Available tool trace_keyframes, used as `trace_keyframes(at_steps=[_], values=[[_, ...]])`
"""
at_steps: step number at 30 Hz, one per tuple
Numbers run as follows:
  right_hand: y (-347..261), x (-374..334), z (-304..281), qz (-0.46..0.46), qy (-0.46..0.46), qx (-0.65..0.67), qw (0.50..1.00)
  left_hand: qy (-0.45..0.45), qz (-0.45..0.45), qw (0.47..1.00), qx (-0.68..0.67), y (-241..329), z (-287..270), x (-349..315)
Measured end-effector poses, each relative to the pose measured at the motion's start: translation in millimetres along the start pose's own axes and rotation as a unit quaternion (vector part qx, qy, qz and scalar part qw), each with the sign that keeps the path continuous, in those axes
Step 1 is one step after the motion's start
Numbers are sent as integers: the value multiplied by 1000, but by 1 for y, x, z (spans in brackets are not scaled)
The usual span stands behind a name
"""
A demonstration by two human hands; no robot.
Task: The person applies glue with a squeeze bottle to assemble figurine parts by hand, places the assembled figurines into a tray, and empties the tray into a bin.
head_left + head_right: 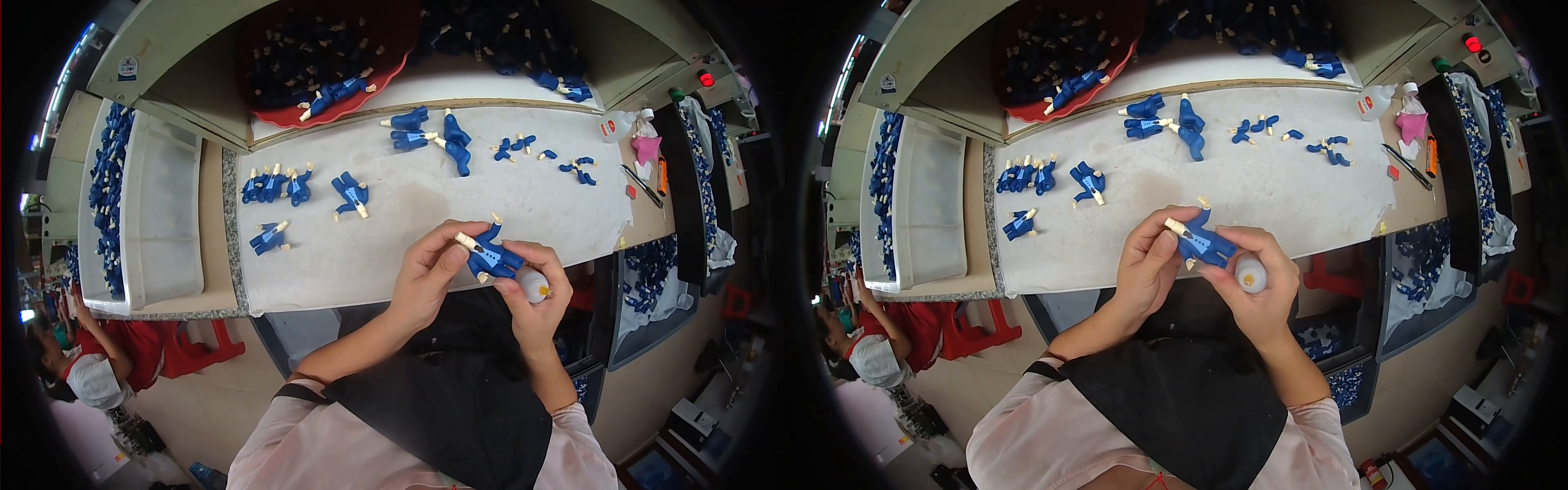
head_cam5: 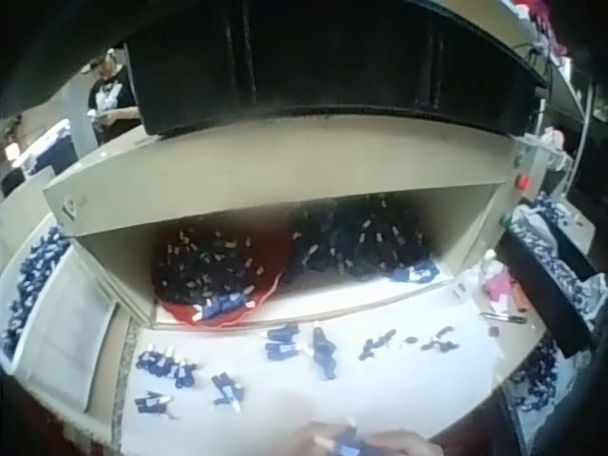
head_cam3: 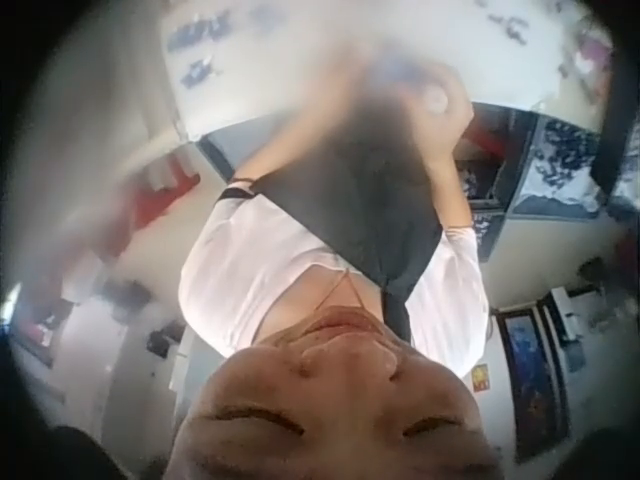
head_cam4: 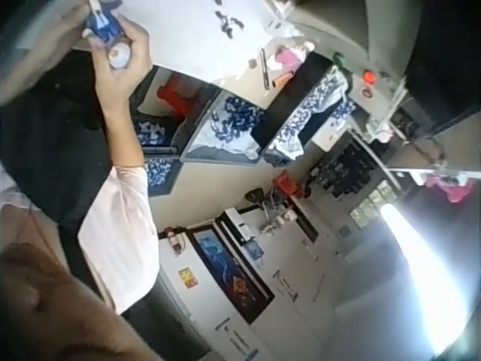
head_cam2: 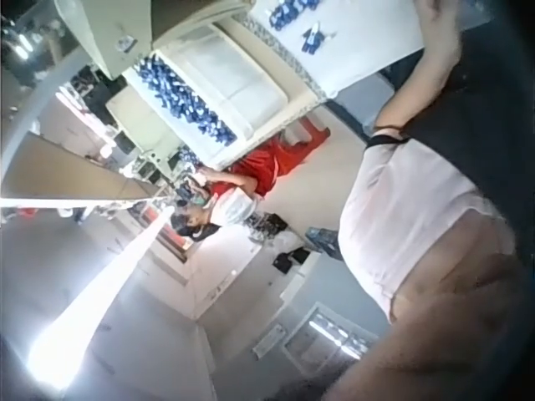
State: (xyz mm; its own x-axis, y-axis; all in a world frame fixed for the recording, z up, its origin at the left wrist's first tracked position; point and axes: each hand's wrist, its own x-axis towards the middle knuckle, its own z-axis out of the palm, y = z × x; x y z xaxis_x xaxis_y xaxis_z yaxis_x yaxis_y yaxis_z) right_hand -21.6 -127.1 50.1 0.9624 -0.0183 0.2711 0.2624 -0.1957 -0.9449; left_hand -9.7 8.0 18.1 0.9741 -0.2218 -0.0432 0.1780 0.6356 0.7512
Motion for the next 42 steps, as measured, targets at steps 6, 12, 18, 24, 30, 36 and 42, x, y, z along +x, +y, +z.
trace_keyframes(at_steps=[6, 12, 18, 24, 30, 36, 42], values=[[4, -3, 7, -44, 19, 12, 999, -55, -14, 995, -78, -7, 0, -3], [-4, 2, 8, -125, 6, -116, 985, -68, -80, 970, -217, -10, -5, 0], [-3, 13, -10, 8, 0, 13, 1000, -96, -168, 922, -336, -2, -4, 0], [-9, 20, -14, 156, -81, 139, 975, -124, -241, 870, -411, -3, -10, -5], [-6, 17, -16, 161, -80, 182, 967, -124, -255, 876, -390, -7, -12, -2], [-3, 22, -16, 157, -71, 180, 968, -141, -271, 857, -414, -11, -18, 8], [-16, 23, -4, 166, -65, 82, 981, -137, -248, 886, -367, 6, -20, -5]])
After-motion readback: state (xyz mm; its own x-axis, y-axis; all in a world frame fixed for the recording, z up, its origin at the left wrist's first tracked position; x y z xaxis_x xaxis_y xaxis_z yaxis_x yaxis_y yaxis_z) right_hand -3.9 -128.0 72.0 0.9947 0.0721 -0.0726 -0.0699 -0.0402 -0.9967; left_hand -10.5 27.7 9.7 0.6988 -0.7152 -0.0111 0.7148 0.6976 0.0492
